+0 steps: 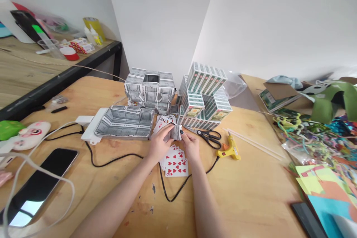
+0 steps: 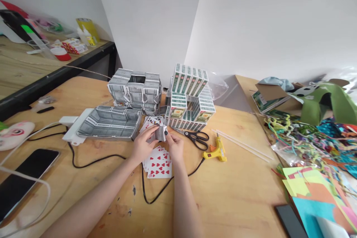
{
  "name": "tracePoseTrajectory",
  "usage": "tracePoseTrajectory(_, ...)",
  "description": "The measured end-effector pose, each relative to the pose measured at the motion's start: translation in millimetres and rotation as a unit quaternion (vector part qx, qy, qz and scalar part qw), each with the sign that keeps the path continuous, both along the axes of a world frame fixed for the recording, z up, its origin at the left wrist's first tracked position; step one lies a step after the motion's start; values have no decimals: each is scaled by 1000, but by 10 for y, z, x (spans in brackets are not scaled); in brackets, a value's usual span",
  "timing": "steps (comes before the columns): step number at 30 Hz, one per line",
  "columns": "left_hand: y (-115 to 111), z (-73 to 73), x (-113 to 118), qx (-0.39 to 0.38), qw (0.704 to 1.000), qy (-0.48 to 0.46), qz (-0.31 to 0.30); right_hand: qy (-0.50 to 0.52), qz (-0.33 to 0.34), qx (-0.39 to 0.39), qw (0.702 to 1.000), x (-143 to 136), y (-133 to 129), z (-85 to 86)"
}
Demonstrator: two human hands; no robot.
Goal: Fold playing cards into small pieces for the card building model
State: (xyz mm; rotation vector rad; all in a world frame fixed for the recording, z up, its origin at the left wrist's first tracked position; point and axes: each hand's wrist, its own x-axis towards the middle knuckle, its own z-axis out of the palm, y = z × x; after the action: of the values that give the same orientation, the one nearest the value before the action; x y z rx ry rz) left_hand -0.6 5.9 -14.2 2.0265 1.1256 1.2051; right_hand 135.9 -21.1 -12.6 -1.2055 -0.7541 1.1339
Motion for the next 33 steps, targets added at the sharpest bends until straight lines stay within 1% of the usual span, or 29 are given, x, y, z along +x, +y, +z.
tracePoseTrajectory(2, -4, 3, 0, 1, 1000, 2, 1, -16, -3, 7, 1000, -5, -2, 16)
tracePoseTrajectory(6, -10, 24, 10, 5, 1000, 9, 0, -91, -30, 3, 995, -3, -6, 38)
tracePoseTrajectory(10, -12, 49, 19, 20, 1000, 21, 4, -132, -40, 7, 990, -4, -21, 24)
tracePoseTrajectory(13, -13, 59, 18, 28, 999, 31, 9, -146, -25, 19, 989, -20, -35, -3)
tracePoseTrajectory(17, -6, 58, 4, 34, 998, 50, -2, -179, 17, 58, 982, -44, -37, -27)
tracePoseTrajectory(20, 8, 44, -8, 42, 997, 63, -14, -222, 32, 61, 973, -48, -38, -16)
tracePoseTrajectory(23, 19, 13, -15, 48, 996, 69, -13, -241, 37, 59, 968, -42, -46, 11)
tracePoseTrajectory(26, 23, -9, -16, 53, 996, 75, -23, -228, 43, 50, 971, -31, -54, 39)
tracePoseTrajectory(28, 20, 6, -14, 58, 995, 73, -34, -191, 44, 46, 980, -22, -53, 57)
tracePoseTrajectory(31, 0, 79, -1, 59, 995, 61, -51, -109, 38, 45, 992, -15, -42, 87)
tracePoseTrajectory(33, -23, 138, 13, 39, 998, 37, -46, -70, 35, 39, 996, -17, -30, 107)
